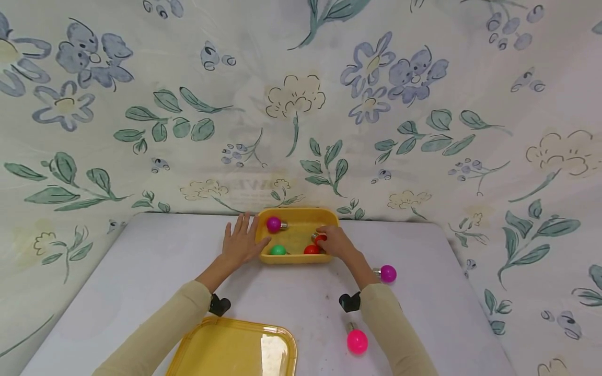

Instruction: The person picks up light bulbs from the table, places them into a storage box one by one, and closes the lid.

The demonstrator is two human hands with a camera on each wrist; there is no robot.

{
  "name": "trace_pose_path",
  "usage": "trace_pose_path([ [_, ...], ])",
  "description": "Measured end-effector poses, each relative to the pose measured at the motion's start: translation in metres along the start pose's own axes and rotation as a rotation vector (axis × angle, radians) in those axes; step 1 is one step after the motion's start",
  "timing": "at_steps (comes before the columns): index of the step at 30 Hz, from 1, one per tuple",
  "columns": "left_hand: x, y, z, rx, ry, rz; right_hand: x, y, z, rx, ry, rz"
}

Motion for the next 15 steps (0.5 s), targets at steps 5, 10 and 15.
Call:
trace_pose_path([
  [5,0.001,0.000,0.000,-0.002,0.002,0.002,-0.002,0.003,0.002,-0.012,0.016,0.028],
  [10,0.001,0.000,0.000,0.002,0.004,0.004,-0.008,0.010,0.007,0.046,0.050,0.051],
  [15,0.001,0.000,0.000,0.008,0.003,0.009,-0.018,0.021,0.017,0.157,0.063,0.048],
])
Point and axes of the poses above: each hand's wrist, its own x-axis towards the middle knuckle, its own y-axis out of the back of the hand, z = x × y, the point moved 5 cm from there along x, towards the middle knuckle, and after that the axes turned 14 degrees about -y, right-handed, at the moved point
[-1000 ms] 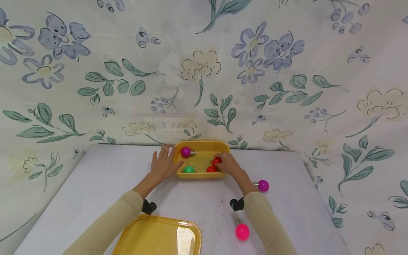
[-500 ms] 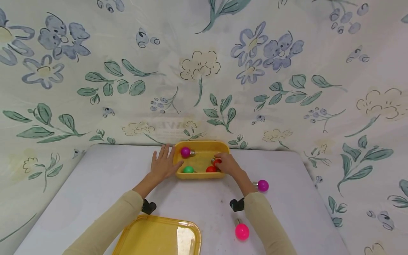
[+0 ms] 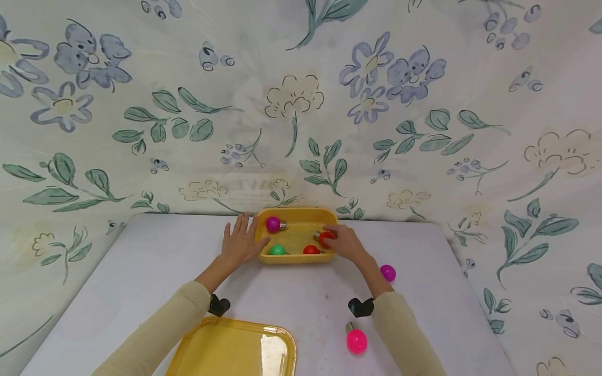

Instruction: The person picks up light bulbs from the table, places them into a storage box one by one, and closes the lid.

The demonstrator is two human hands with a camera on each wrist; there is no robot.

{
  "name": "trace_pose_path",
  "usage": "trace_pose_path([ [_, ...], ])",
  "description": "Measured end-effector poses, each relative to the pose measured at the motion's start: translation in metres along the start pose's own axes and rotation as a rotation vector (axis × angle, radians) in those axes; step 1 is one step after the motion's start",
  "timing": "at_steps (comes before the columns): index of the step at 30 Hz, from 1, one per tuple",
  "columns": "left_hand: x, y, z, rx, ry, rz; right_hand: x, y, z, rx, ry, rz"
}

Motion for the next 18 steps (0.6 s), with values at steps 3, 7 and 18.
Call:
trace_pose_path([
  [3,0.000,0.000,0.000,0.000,0.003,-0.003,-0.006,0.009,0.006,0.033,0.020,0.017],
  [7,0.000,0.000,-0.001,-0.001,0.005,-0.004,-0.016,0.023,0.019,0.069,0.058,0.046],
  [18,-0.001,-0.001,-0.001,-0.002,-0.002,-0.003,-0.052,0.054,0.063,0.108,0.049,0.088],
])
Point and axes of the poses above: each hand's wrist, its own x-axis towards the middle knuckle, its own y-axis out of the back of the hand, z = x × y, the point moved 5 cm from there along x, towards the middle knuckle, and after that the axes turned 14 degrees about -y, right-handed, at the moved point
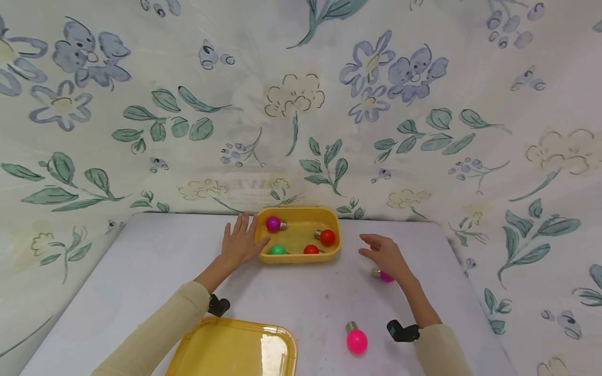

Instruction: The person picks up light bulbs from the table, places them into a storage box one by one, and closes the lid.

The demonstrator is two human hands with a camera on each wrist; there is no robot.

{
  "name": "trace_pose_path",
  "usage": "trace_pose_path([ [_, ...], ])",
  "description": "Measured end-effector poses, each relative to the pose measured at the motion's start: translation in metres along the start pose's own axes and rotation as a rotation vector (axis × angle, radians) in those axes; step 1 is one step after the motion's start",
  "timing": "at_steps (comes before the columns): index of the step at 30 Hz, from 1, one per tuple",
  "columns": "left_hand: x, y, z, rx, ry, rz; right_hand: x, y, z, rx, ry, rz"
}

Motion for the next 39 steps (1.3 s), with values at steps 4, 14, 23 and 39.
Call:
trace_pose_path([
  [4,-0.001,0.000,0.001,-0.007,0.001,-0.001,-0.012,0.010,0.014,-0.005,-0.038,0.015],
  [14,-0.003,0.001,0.002,-0.017,0.004,0.008,-0.037,0.017,0.047,-0.008,-0.064,0.050],
  [23,-0.003,0.001,0.002,0.002,0.005,0.012,-0.051,0.012,0.069,0.049,-0.111,0.013],
  [39,-0.003,0.001,0.004,0.001,0.004,0.021,-0.054,0.007,0.078,0.065,-0.125,0.008],
])
Point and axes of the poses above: each hand's wrist, its own x-axis towards the middle knuckle, its own y-axis out of the back of the hand, z = x × y, the point moved 5 cm from there along x, towards the middle knuckle, and after that the axes turned 14 degrees about -y, right-handed, at the moved point
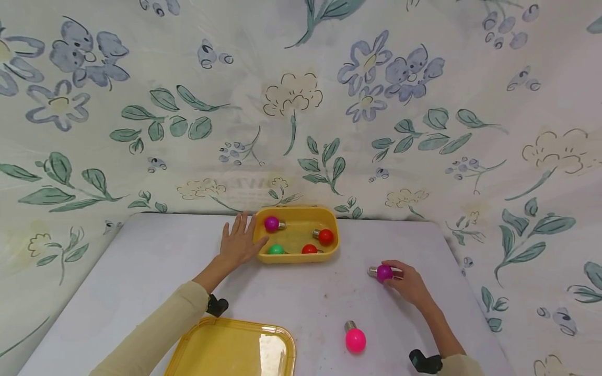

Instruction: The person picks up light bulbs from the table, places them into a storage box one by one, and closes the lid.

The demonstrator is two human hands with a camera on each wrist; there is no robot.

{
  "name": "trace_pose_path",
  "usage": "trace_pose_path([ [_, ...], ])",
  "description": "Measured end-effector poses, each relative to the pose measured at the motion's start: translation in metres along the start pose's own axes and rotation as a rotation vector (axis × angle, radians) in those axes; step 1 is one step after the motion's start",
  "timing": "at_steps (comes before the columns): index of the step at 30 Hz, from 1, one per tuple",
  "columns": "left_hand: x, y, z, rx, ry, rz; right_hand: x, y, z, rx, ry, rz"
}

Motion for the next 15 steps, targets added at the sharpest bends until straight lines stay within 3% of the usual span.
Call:
trace_pose_path([
  [6,0.000,-0.001,-0.001,0.003,-0.001,-0.006,0.004,-0.003,-0.002,-0.004,-0.007,0.002],
  [15,0.001,-0.003,-0.002,0.007,0.002,-0.018,0.012,0.001,-0.027,0.029,0.109,0.024],
])
Point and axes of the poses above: each hand's wrist, its own x-axis towards the middle knuckle, its own y-axis out of the back of the hand, z = x × y, the point moved 5 cm from there along x, towards the middle knuckle, and after that the axes turned 14 degrees about -y, right-handed, at the moved point
